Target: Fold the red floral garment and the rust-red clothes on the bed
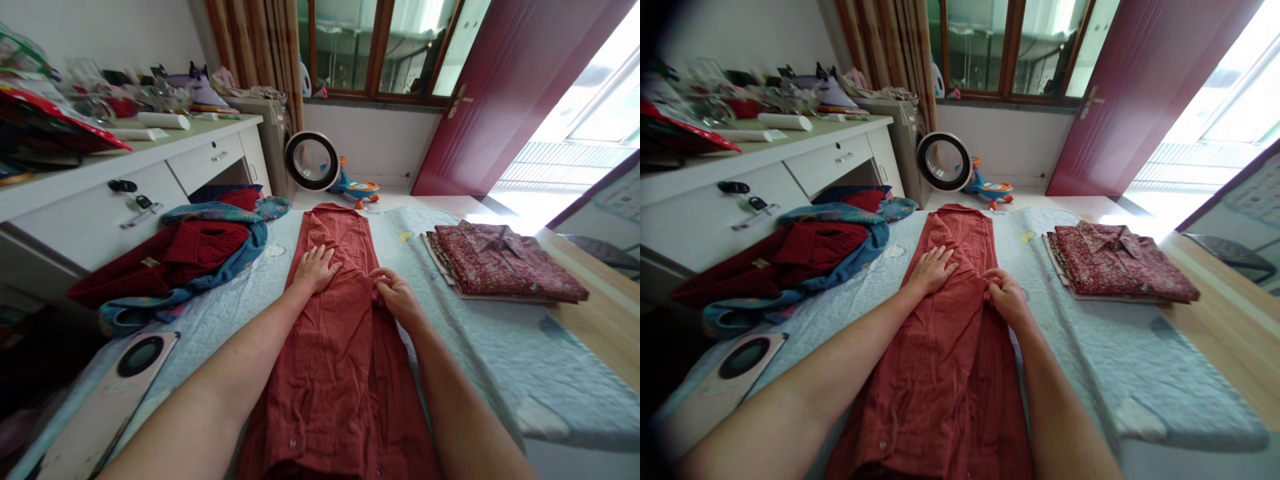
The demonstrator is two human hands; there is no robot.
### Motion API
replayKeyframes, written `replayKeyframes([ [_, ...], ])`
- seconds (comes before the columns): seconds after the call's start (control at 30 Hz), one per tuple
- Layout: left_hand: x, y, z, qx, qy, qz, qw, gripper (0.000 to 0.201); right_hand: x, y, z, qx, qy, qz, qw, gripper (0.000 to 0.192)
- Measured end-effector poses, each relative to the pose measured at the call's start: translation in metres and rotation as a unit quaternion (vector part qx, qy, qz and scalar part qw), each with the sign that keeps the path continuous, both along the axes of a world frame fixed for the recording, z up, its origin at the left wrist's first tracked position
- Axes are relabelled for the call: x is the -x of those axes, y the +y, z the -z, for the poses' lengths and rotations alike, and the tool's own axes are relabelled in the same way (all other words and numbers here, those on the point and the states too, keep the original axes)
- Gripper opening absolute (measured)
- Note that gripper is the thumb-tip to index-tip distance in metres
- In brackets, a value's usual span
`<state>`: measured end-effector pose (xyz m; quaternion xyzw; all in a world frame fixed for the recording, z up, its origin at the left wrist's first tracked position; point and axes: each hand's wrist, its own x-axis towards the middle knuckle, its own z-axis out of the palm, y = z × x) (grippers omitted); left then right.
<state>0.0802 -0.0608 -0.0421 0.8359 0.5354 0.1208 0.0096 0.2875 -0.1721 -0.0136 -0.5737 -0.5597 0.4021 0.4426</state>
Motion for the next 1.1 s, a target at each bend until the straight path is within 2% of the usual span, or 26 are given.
replayKeyframes([
  [0.13, 0.000, -0.001, -0.002, 0.001, 0.002, 0.002, 1.000, 0.071, 0.002, -0.004, -0.013, 0.047, 0.111, -0.018, 0.993, 0.037],
  [0.33, 0.001, 0.001, 0.000, 0.010, -0.008, 0.001, 1.000, 0.072, -0.005, -0.003, -0.007, 0.042, 0.085, -0.036, 0.995, 0.033],
  [0.43, 0.001, 0.002, 0.001, 0.016, -0.012, 0.000, 1.000, 0.071, -0.011, 0.000, 0.000, 0.042, -0.004, -0.040, 0.998, 0.026],
  [0.53, 0.001, 0.003, 0.000, 0.021, -0.012, -0.011, 1.000, 0.070, -0.013, 0.001, 0.001, 0.038, -0.161, -0.028, 0.986, 0.021],
  [0.63, 0.001, 0.002, -0.001, 0.026, -0.009, -0.026, 0.999, 0.070, -0.005, 0.001, -0.003, 0.039, -0.322, -0.009, 0.946, 0.021],
  [0.73, 0.000, 0.000, -0.002, 0.023, -0.005, -0.026, 0.999, 0.071, 0.004, -0.002, -0.009, 0.050, -0.436, 0.006, 0.899, 0.024],
  [0.83, 0.000, -0.001, -0.002, 0.013, -0.002, -0.023, 1.000, 0.071, 0.008, -0.005, -0.015, 0.068, -0.484, 0.000, 0.873, 0.025],
  [0.97, 0.000, -0.001, -0.002, 0.005, 0.001, -0.023, 1.000, 0.071, 0.011, 0.002, -0.029, 0.074, -0.500, -0.003, 0.863, 0.023],
  [1.03, 0.000, -0.001, -0.001, 0.004, 0.000, -0.022, 1.000, 0.071, 0.019, 0.011, -0.037, 0.036, -0.493, 0.017, 0.869, 0.026],
  [1.1, 0.000, -0.001, -0.001, 0.006, -0.005, -0.023, 1.000, 0.071, 0.033, 0.021, -0.040, -0.033, -0.451, 0.014, 0.892, 0.034],
])
